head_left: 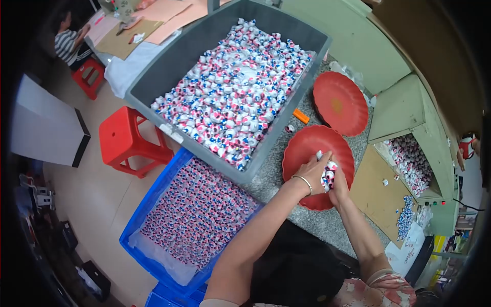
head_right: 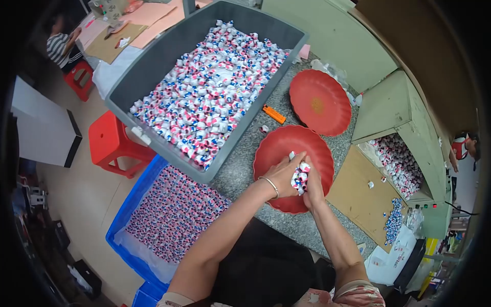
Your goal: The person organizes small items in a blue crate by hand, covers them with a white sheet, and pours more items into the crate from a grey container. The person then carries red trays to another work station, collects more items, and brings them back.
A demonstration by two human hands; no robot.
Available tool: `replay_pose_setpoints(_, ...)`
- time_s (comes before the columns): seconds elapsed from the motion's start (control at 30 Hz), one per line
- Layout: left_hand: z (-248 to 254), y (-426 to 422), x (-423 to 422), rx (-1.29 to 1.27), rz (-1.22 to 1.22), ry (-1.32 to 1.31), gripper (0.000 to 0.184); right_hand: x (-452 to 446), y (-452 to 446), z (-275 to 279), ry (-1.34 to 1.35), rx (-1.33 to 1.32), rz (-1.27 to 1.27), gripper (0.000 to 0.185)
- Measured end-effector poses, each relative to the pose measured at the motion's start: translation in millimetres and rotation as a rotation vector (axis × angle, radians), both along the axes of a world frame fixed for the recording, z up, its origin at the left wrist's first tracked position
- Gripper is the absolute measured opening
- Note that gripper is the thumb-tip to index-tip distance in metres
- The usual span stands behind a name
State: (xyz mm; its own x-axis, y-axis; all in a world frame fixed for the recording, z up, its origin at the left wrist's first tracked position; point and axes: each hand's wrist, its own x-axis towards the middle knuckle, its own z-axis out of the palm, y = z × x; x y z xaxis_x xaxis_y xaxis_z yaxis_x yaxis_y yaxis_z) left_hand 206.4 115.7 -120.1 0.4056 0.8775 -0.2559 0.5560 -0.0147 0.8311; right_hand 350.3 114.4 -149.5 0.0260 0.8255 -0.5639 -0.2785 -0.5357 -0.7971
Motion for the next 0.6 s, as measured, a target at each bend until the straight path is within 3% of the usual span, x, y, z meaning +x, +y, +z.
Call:
replay_pose_setpoints(0.1, -29, 5, -3, 0.009, 0.03, -0.016, 0.085, 11, 16, -18, 0.112, -0.059, -0.087, 0.029)
replay_pose_setpoints(0.2, -52, 8, -3, -0.014, 0.004, 0.117, 0.08, 44, 24, -45, 0.407, -0.087, 0.018, 0.028)
replay_pose_setpoints(0.23, -57, 6, 0, 0.001, -0.018, 0.095, 0.076, 53, 23, -52, 0.755, -0.224, -0.068, 0.031)
replay_pose_setpoints(0.37, -73, -21, -5, 0.017, 0.087, 0.052, 0.061, 42, 2, -59, 1.017, -0.11, -0.193, 0.035)
replay_pose_setpoints(0.47, -109, -42, 43, 0.247, 0.287, 0.035, 0.033, 87, -21, -80, 1.051, -0.019, -0.13, 0.04)
replay_pose_setpoints(0.53, -111, -53, 70, 0.32, 0.314, 0.063, 0.034, 116, -28, -84, 1.129, -0.009, 0.077, 0.045)
replay_pose_setpoints(0.6, -124, -48, 110, 0.484, 0.269, 0.14, 0.031, 141, -39, -79, 1.305, -0.066, -0.134, 0.048)
